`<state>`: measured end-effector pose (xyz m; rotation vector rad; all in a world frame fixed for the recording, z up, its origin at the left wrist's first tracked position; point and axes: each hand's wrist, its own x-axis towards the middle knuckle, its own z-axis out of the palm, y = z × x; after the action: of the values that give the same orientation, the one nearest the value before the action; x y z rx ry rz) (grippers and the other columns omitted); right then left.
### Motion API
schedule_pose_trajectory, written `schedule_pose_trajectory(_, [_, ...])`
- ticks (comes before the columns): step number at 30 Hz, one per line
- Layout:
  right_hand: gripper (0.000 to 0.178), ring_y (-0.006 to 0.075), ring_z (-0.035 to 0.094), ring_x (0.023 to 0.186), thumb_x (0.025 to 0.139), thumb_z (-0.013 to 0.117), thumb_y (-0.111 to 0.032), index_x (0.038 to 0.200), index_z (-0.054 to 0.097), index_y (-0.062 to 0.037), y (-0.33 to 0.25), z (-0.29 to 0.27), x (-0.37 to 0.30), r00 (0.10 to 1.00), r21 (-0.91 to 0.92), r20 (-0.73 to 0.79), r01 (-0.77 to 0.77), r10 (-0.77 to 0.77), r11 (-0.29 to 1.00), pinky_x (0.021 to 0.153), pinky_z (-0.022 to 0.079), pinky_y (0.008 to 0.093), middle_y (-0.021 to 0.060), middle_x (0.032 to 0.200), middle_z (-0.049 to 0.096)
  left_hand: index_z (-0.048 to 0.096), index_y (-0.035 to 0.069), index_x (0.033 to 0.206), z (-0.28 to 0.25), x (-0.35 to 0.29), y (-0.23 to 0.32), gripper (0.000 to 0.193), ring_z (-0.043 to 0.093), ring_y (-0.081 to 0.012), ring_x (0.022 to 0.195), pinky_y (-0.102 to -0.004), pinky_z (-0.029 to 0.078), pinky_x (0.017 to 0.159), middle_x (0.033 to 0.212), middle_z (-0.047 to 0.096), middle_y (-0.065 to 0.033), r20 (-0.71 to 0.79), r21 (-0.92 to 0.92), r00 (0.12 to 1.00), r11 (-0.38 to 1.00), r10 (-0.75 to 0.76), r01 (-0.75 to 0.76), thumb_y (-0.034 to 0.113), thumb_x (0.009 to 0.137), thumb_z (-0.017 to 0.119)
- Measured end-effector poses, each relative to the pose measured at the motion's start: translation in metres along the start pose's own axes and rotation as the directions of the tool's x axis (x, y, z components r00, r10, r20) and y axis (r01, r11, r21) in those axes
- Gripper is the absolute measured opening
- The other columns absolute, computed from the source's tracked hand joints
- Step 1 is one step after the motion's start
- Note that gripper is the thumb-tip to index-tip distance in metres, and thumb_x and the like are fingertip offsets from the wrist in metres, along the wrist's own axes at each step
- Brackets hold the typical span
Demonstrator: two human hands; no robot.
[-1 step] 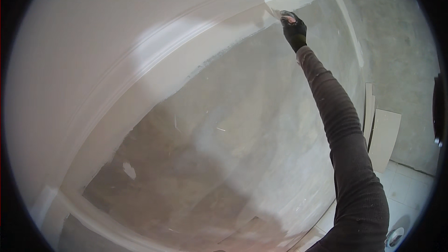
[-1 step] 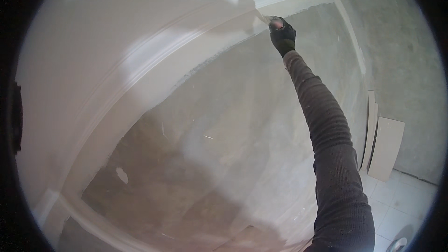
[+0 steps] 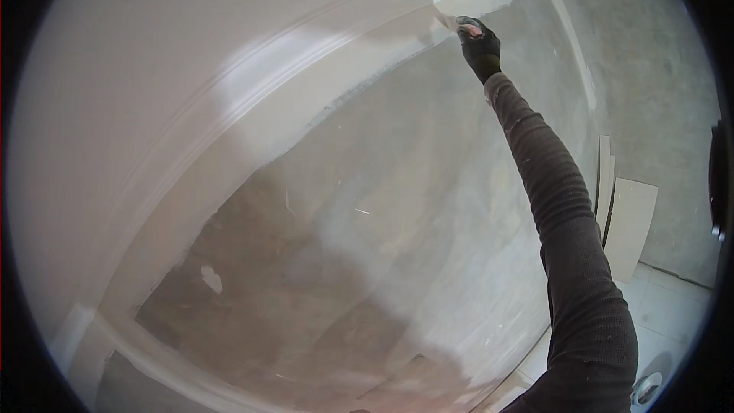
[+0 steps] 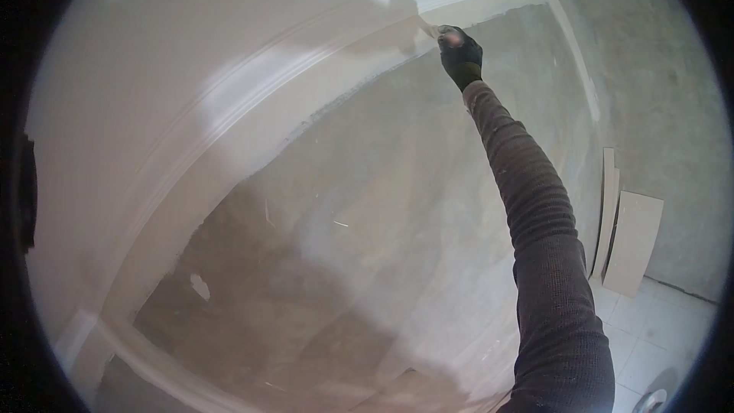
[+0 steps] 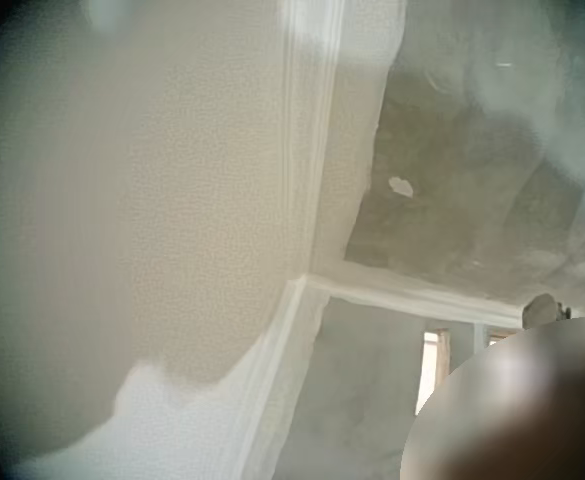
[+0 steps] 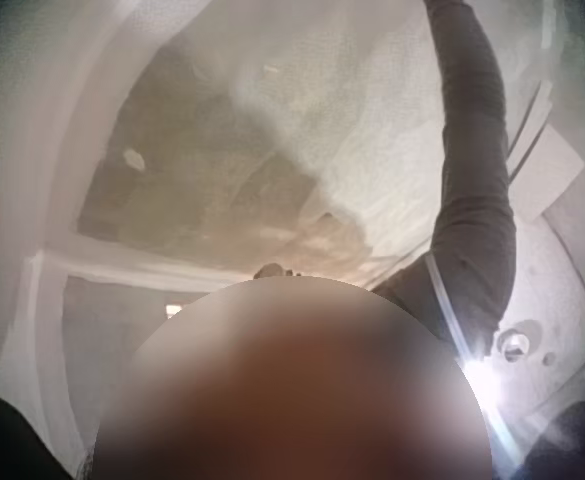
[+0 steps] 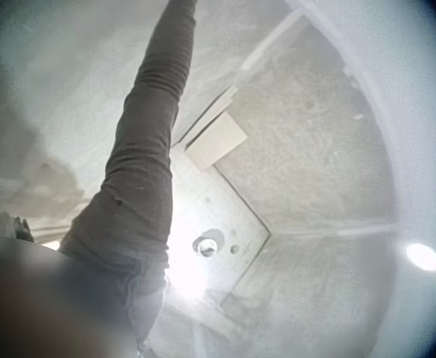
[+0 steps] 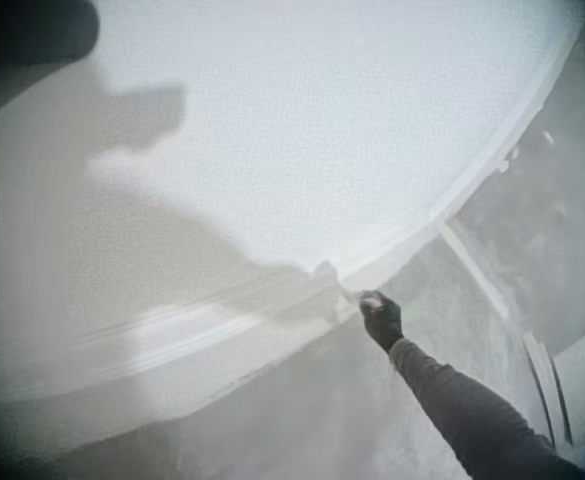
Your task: Applying plaster or filler to the ceiling moulding and wall joints using a spatula and brush.
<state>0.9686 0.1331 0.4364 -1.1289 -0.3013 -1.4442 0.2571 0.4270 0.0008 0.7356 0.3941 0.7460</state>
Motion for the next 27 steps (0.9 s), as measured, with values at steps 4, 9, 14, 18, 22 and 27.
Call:
schedule_pose_trajectory(4, [0.022,0.0321,0.071,0.093,0.091,0.062,-0.026,0.106,0.073,-0.0141,-0.022,0.019,-0.024,0.996,0.008,0.036,0.084,-0.084,0.996,0.084,0.056,0.0400,0.0106,0.099,0.074,0.050,-0.003,0.135,0.002,0.000,0.001,0.040,0.061,-0.0327,0.118,-0.0519,0.048,0.110,0.131,0.060,-0.0209,0.001,-0.108,1.000,0.994,-0.015,0.015,0.014,0.099,0.055])
schedule_pose_trajectory(9, [0.021,0.0336,0.070,0.094,0.092,0.064,-0.023,0.106,0.072,-0.0100,-0.106,0.014,-0.091,0.961,0.061,0.192,0.192,-0.200,0.979,0.082,0.056,0.0400,0.0146,0.102,0.072,0.050,-0.002,0.135,0.004,-0.004,0.003,0.040,0.061,-0.0333,0.118,-0.0522,0.048,0.110,0.132,0.060,-0.0212,0.053,-0.304,0.995,0.948,-0.081,0.094,0.015,0.099,0.055])
schedule_pose_trajectory(14, [0.017,0.0339,0.071,0.094,0.089,0.069,-0.014,0.103,0.072,-0.0050,-0.195,0.001,-0.140,0.908,0.312,0.255,0.249,-0.334,0.917,0.080,0.057,0.0375,0.0149,0.108,0.072,0.050,0.001,0.138,-0.023,0.013,-0.020,0.046,0.060,-0.0351,0.121,-0.0544,0.043,0.113,0.135,0.059,-0.0218,-0.037,0.053,0.999,0.999,-0.006,0.008,0.027,0.099,0.051])
schedule_pose_trajectory(18, [0.020,0.0190,0.071,0.090,0.095,0.067,-0.010,0.113,0.068,-0.0005,-0.195,-0.006,-0.130,0.900,0.560,0.262,0.152,-0.348,0.815,0.081,0.057,0.0331,0.0088,0.104,0.073,0.049,0.002,0.140,-0.048,0.025,-0.017,0.054,0.057,-0.0352,0.126,-0.0543,0.042,0.114,0.136,0.058,-0.0215,0.001,-0.614,0.931,0.735,-0.365,0.289,0.036,0.098,0.048])
schedule_pose_trajectory(22, [0.022,0.0171,0.069,0.093,0.096,0.066,-0.005,0.117,0.066,0.0026,-0.123,-0.010,-0.082,0.767,0.670,0.641,-0.583,0.039,0.459,0.085,0.060,0.0328,0.0105,0.102,0.071,0.049,0.002,0.140,0.002,0.006,-0.007,0.054,0.056,-0.0362,0.125,-0.0542,0.042,0.114,0.136,0.058,-0.0216,0.336,-0.447,0.934,0.852,-0.122,0.272,0.036,0.098,0.048])
schedule_pose_trajectory(27, [0.015,0.0244,0.072,0.090,0.097,0.062,-0.004,0.111,0.066,0.0014,-0.017,-0.018,-0.015,0.760,0.671,0.529,-0.647,0.377,0.362,0.086,0.062,0.0377,0.0122,0.101,0.071,0.050,0.001,0.137,-0.009,0.009,-0.021,0.046,0.057,-0.0354,0.123,-0.0540,0.042,0.114,0.135,0.059,-0.0210,0.090,0.105,0.995,0.993,0.049,-0.058,0.027,0.099,0.052])
